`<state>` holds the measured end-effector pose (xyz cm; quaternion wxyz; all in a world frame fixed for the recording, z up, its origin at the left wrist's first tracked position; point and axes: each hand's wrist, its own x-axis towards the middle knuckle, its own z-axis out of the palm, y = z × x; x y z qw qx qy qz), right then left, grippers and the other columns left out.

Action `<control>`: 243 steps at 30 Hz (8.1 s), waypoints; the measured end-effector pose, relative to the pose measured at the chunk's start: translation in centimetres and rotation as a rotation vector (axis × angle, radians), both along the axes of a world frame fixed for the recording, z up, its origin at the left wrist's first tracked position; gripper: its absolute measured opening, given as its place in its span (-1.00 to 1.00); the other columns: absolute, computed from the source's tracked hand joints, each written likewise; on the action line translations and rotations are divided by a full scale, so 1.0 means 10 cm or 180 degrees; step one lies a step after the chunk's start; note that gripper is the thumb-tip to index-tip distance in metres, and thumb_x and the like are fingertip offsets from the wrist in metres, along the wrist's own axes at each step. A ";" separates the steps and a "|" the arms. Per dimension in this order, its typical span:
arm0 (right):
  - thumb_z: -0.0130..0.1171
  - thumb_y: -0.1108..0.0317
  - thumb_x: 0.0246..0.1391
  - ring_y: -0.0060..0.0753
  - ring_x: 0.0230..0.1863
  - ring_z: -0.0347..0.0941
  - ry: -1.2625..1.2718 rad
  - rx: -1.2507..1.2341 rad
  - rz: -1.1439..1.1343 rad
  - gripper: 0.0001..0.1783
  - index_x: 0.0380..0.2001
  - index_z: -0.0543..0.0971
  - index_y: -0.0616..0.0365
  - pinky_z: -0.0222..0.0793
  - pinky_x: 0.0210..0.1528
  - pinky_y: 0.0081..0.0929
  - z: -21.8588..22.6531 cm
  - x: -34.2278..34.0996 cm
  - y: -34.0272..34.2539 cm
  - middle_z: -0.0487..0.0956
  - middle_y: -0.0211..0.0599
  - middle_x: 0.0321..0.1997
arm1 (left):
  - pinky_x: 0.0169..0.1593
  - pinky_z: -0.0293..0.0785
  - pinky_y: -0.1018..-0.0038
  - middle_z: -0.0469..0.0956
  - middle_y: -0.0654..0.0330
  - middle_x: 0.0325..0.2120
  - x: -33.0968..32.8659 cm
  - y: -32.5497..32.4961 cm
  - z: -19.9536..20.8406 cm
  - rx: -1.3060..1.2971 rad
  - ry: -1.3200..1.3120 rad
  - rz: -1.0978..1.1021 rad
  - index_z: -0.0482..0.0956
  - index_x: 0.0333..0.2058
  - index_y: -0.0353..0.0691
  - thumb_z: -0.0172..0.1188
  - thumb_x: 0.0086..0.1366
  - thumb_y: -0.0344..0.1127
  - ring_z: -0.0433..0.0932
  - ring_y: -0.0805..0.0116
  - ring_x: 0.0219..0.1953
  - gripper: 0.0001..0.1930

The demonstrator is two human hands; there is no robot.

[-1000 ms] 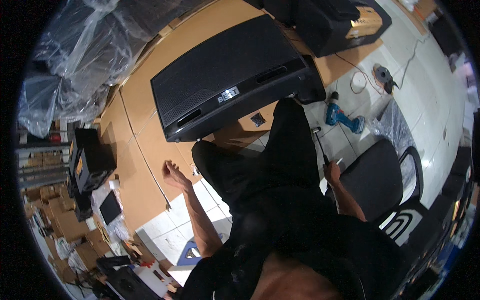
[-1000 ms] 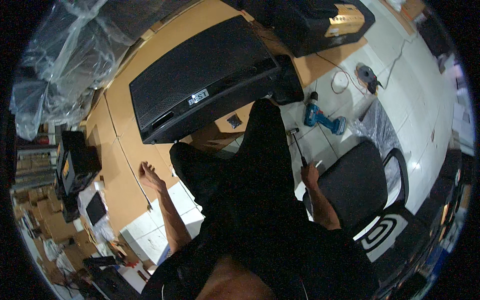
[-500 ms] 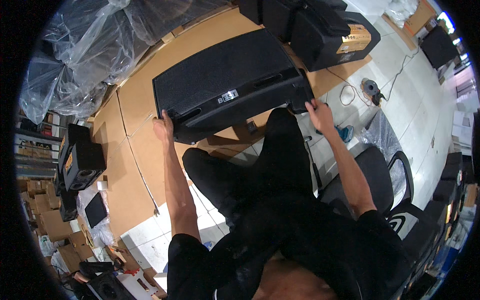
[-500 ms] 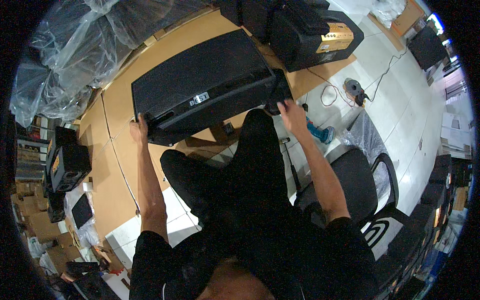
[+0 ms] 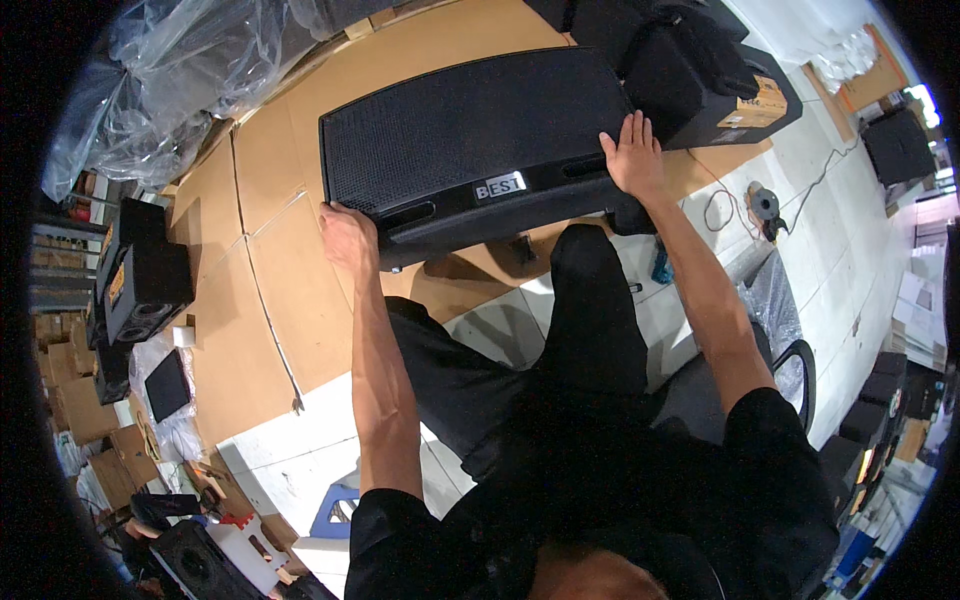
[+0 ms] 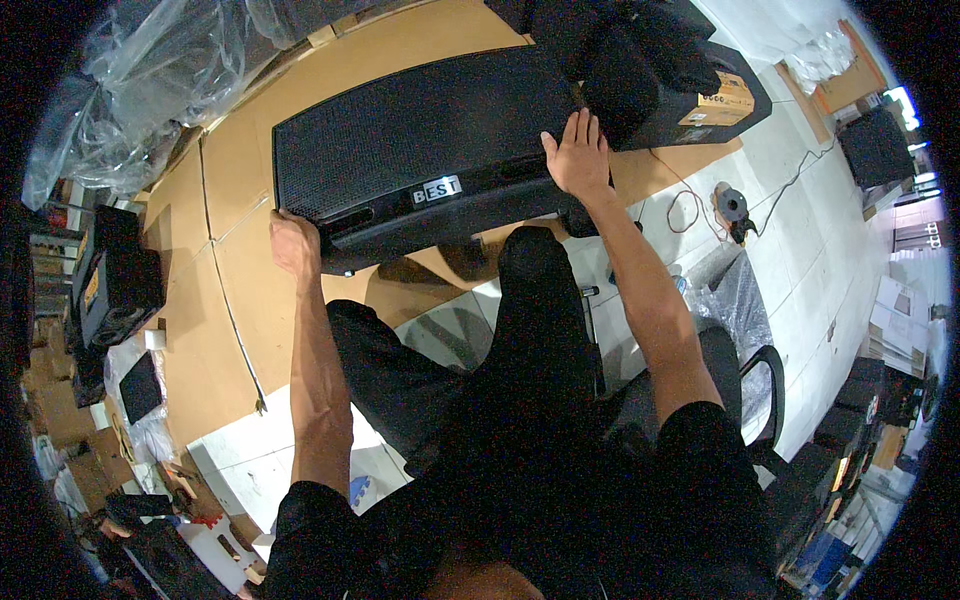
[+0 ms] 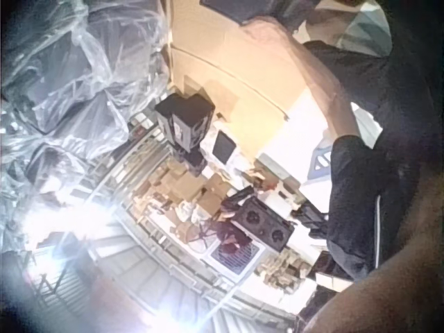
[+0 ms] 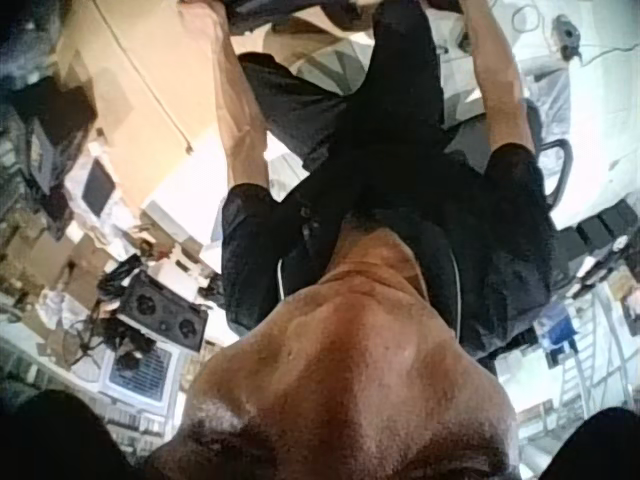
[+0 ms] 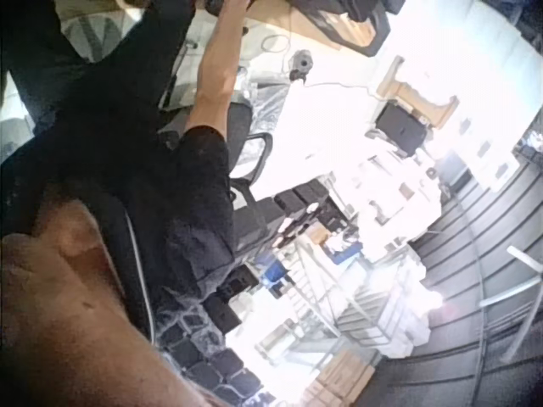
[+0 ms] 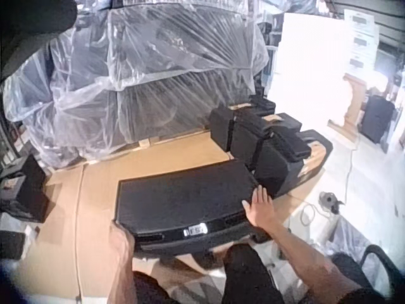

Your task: The person assembles a black speaker by using a hammer to tap the casing and a power drill to secure components. They then wrap the speaker in bubble wrap and use a soldering iron to attach a cable to the speaker's back panel.

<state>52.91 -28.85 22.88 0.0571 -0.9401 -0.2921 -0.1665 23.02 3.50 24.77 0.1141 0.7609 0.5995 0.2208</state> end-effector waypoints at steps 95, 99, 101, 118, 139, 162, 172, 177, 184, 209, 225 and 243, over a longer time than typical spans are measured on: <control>0.04 -0.38 0.00 0.09 0.02 0.49 0.4519 -0.2875 0.0469 -0.05 -0.05 0.45 0.49 0.42 0.10 -0.12 2.05 0.93 3.27 0.53 0.23 -0.10 | 0.23 0.19 -0.01 0.31 0.09 0.21 -0.22 0.91 0.10 -0.6493 -0.1754 0.3120 0.31 0.20 -0.18 -0.16 0.19 0.34 0.29 0.10 0.22 -0.20; 0.09 -0.36 0.00 0.01 -0.25 0.61 0.4535 -0.2786 0.0827 -0.12 -0.27 0.57 0.50 0.54 -0.13 -0.12 2.69 0.77 3.06 0.60 0.14 -0.38 | 0.23 0.22 0.03 0.33 0.09 0.20 -0.07 1.05 0.24 -0.6283 -0.2376 0.2880 0.31 0.20 -0.17 -0.16 0.24 0.27 0.32 0.12 0.20 -0.27; 0.09 -0.37 0.00 0.01 -0.40 0.62 0.4466 -0.2699 0.1276 -0.14 -0.39 0.60 0.46 0.58 -0.25 -0.18 2.85 0.72 3.06 0.60 0.04 -0.52 | 0.23 0.24 0.05 0.34 0.09 0.19 -0.03 1.15 0.42 -0.5990 -0.2950 0.2811 0.31 0.20 -0.17 -0.17 0.27 0.24 0.33 0.13 0.20 -0.30; 0.06 -0.34 0.02 0.02 -0.28 0.58 0.2287 -0.2372 0.1534 -0.21 -0.49 0.63 0.36 0.49 -0.17 -0.14 2.41 2.15 5.17 0.60 0.06 -0.42 | 0.20 0.37 0.16 0.43 0.14 0.12 2.31 3.07 0.82 -0.6228 -0.5017 0.1083 0.34 0.18 -0.13 -0.18 0.41 0.07 0.43 0.17 0.13 -0.48; 0.16 0.02 0.09 -0.03 0.09 0.40 0.2525 -0.0336 0.0736 -0.40 0.08 0.43 0.23 0.24 0.19 -0.15 1.50 1.79 4.73 0.50 -0.01 0.05 | 0.28 0.13 -0.14 0.34 0.00 0.18 2.83 4.09 -0.84 -0.6571 -0.5046 -0.0566 0.34 0.19 -0.16 -0.13 0.35 0.01 0.27 -0.02 0.24 -0.46; 0.52 -0.19 -0.56 0.44 0.34 -0.05 0.3089 -0.0341 -0.2354 0.58 0.37 -0.28 0.22 0.04 0.15 0.45 -1.32 0.61 -0.72 -0.04 0.37 0.33 | 0.16 0.30 0.18 0.42 -0.11 0.01 0.51 1.52 2.05 -0.1378 0.3186 -0.1998 0.45 0.00 -0.36 0.26 0.21 -0.19 0.39 -0.08 0.08 -0.54; 0.43 0.07 -0.46 0.28 0.32 0.06 0.3636 0.0322 -0.2574 0.33 0.39 -0.12 -0.02 -0.01 0.36 0.03 0.37 0.56 -0.69 0.16 0.24 0.30 | 0.09 0.37 0.17 0.45 0.00 -0.04 0.68 1.85 2.09 -0.1407 0.3308 -0.1788 0.49 -0.04 -0.25 0.29 0.13 -0.16 0.43 -0.03 0.03 -0.55; 0.41 0.30 -0.43 -0.13 0.21 0.30 0.4523 0.2090 -0.2171 0.07 0.28 0.19 0.16 0.17 0.29 -0.26 1.72 0.95 0.26 0.37 -0.02 0.19 | 0.04 0.41 0.17 0.47 0.03 -0.06 0.85 2.24 2.22 -0.1766 0.2904 -0.1668 0.50 -0.05 -0.22 0.30 0.12 -0.17 0.46 -0.03 -0.01 -0.57; 0.38 0.15 -0.37 -0.15 0.09 0.44 0.4321 0.2321 -0.0921 0.10 0.31 0.18 0.29 0.32 0.16 -0.40 2.07 2.65 2.15 0.42 0.04 0.18 | 0.03 0.44 0.19 0.54 0.00 -0.12 0.82 2.71 2.25 -0.2004 0.2270 -0.1295 0.55 -0.11 -0.27 0.29 0.11 -0.20 0.50 -0.02 -0.05 -0.61; 0.10 0.04 0.11 0.23 0.09 0.37 0.3514 0.0150 -0.1320 -0.39 0.07 0.39 0.31 0.28 0.15 -0.07 0.73 -0.18 1.21 0.43 0.23 0.06 | 0.15 0.37 0.18 0.36 -0.15 0.08 0.76 2.65 2.40 -0.2212 0.2603 -0.1739 0.37 0.11 -0.29 0.15 0.24 -0.07 0.37 -0.08 0.11 -0.45; -0.22 0.26 0.27 -0.22 -0.42 0.50 0.4541 0.0003 -0.1402 -0.65 -0.33 0.51 0.27 0.46 -0.38 -0.23 2.90 -2.26 -2.23 0.53 -0.10 -0.37 | 0.21 0.29 0.21 0.34 -0.21 0.13 -0.31 0.54 4.06 -0.2696 0.0840 -0.1293 0.26 0.20 -0.36 0.10 0.24 0.11 0.35 -0.09 0.16 -0.27; 0.11 0.25 0.18 -0.42 -0.62 0.45 0.4435 -0.0688 0.0002 -0.68 -0.26 0.55 0.38 0.34 -0.63 -0.40 4.48 -0.11 4.02 0.56 -0.13 -0.44 | -0.04 0.46 0.25 0.62 -0.13 -0.26 -1.69 1.36 3.98 -0.3422 -0.1702 0.1132 0.62 -0.14 -0.33 0.16 0.18 0.09 0.60 0.01 -0.16 -0.46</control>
